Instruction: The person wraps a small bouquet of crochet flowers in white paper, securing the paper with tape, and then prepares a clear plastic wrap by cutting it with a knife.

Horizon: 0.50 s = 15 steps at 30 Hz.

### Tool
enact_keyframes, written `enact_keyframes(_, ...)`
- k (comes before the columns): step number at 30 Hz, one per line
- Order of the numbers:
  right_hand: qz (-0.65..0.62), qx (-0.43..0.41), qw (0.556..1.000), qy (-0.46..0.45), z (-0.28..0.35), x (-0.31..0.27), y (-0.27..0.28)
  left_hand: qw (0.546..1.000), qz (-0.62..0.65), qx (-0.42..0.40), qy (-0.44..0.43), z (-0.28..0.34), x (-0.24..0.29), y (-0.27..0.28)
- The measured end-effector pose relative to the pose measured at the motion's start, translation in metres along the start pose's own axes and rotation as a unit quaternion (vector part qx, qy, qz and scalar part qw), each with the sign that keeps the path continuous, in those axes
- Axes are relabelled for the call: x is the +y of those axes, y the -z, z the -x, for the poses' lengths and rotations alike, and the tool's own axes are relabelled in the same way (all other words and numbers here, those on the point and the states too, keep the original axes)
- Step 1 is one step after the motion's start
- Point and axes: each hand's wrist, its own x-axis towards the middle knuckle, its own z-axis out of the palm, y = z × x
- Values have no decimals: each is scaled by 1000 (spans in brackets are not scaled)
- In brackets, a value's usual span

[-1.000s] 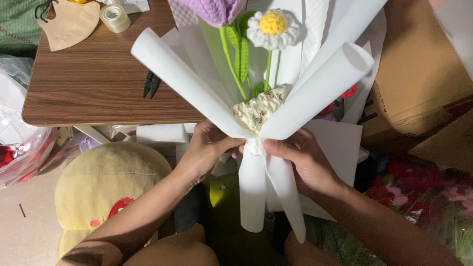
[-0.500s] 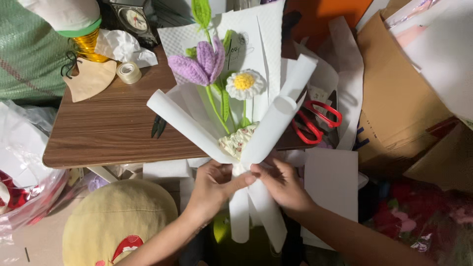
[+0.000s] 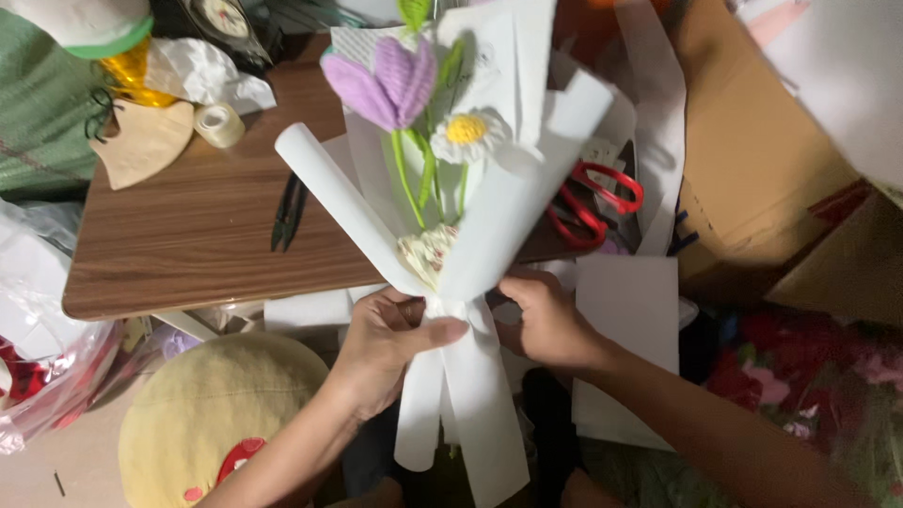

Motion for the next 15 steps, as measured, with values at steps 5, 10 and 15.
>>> enact_keyframes(5, -91, -13, 992, -90, 3, 9, 1, 997, 57, 8, 55, 0, -1, -8)
enact_keyframes(10, -242, 61, 962, -114, -1, 4, 11, 996, 70, 47, 27, -3, 7, -4)
enact_keyframes(15, -325, 149, 921, -154, 13, -6, 21, 994, 76, 76, 12, -9, -4, 6)
